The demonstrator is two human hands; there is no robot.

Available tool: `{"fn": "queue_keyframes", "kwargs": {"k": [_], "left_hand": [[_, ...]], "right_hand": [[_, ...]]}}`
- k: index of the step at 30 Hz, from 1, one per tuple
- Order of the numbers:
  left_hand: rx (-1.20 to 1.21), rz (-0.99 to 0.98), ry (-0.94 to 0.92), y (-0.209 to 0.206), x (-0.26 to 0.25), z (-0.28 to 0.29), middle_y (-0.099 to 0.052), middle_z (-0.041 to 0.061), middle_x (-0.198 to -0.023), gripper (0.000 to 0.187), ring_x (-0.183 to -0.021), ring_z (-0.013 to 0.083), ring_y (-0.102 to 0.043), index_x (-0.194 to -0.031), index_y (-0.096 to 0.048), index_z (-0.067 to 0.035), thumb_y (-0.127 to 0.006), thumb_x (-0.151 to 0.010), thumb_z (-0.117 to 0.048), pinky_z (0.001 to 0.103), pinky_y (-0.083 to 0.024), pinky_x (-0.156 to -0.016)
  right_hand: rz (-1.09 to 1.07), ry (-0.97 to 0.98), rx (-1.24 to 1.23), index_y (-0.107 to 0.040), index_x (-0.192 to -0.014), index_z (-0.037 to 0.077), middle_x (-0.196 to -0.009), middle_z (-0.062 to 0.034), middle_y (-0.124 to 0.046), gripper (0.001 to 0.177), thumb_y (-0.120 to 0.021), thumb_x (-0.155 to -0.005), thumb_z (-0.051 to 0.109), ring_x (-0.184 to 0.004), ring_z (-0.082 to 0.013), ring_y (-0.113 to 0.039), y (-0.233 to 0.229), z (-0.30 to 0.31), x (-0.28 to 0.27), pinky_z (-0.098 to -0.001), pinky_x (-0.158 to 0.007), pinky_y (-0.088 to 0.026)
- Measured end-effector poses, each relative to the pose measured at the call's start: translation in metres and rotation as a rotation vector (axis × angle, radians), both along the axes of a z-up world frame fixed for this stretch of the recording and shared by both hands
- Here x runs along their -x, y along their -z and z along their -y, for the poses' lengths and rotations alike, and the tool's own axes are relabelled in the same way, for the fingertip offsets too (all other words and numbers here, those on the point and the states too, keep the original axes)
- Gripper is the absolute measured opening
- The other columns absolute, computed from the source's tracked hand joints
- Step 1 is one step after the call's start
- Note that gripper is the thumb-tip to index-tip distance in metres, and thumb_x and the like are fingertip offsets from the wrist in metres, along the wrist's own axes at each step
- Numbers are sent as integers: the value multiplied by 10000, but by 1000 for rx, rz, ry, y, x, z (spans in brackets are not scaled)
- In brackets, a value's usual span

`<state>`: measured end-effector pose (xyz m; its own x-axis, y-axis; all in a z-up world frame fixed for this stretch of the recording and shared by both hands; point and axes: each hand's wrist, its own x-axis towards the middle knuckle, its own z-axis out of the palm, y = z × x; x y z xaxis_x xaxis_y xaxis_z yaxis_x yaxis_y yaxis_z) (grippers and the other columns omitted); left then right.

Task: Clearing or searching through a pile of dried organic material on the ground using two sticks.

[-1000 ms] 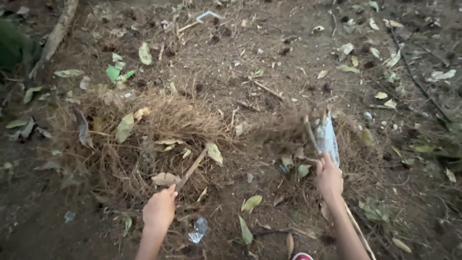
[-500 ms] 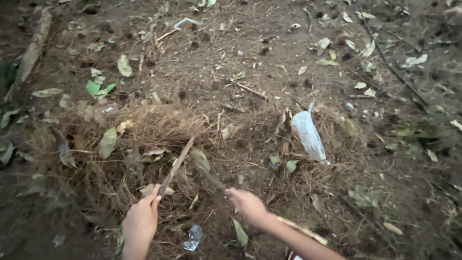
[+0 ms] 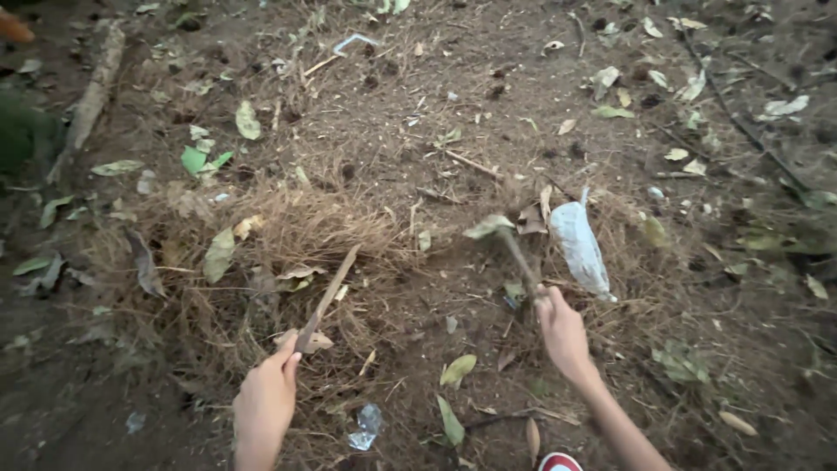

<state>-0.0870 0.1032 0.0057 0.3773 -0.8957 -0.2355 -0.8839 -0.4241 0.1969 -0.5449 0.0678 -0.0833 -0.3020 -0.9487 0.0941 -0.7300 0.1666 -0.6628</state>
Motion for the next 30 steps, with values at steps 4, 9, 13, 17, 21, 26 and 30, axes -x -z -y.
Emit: {"fn": "queue_keyframes", "kwargs": {"k": [4,9,13,17,21,26,30], "left_hand": [[43,-29,22,3,0,4,-751,169,-1030,392,-948,437,-708,-1384,-602,-410,-507,-1006,-446,557,-577,-799],[52,-22,12,4,0,3,-750,167,-1033,387,-950,436,-707,-1374,-614,-417,-509,-1003,-455,558,-573,-799],[22,-33,-17,-8,1,-1,-744,168,-1038,388,-952,428,-708,-1376,-614,-438,-513,-1003,-468,551,-574,-802],[-13,-49,-43,-17,-8,-8,-743,173,-1026,391,-953,426,-704,-1384,-603,-441,-509,-1004,-464,545,-570,-806],[13,-42,-33,-6,-21,-4,-741,184,-1018,390,-946,429,-701,-1379,-612,-423,-513,-1003,-454,548,-564,-806],[141,-68,-17,-1,-23,0,-727,210,-991,369,-916,454,-688,-1359,-649,-363,-540,-1010,-420,569,-551,-765],[142,-60,-48,0,-17,9,-729,206,-970,368,-893,456,-689,-1356,-652,-364,-554,-1006,-418,568,-551,-756]], "right_hand": [[246,-469,163,-616,-1220,173,-961,-170,-724,165,-486,-1136,230,-747,-240,-676,-44,-27,-75,-351,-616,-564],[290,-752,-395,-680,-1235,156,-1089,108,-698,277,-567,-983,181,-501,-106,-565,15,-50,-160,-273,-432,-507],[112,-729,-234,-661,-1229,164,-827,-65,-724,252,-492,-1054,228,-596,-136,-596,67,-11,-138,-276,-499,-485],[174,-208,-390,-631,-1279,212,-904,-109,-760,362,-436,-991,308,-750,-294,-717,25,17,-75,-446,-715,-557],[32,23,-261,-615,-1280,126,-1001,-244,-737,370,-424,-1058,352,-897,-382,-709,62,13,-1,-518,-789,-545],[150,-218,-166,-647,-1253,119,-1117,-186,-759,286,-514,-1031,241,-862,-299,-753,-40,-10,-63,-439,-796,-580],[126,-650,-254,-694,-1177,143,-1355,-15,-720,246,-521,-1023,227,-898,-230,-764,20,-34,-145,-398,-742,-606]]}}
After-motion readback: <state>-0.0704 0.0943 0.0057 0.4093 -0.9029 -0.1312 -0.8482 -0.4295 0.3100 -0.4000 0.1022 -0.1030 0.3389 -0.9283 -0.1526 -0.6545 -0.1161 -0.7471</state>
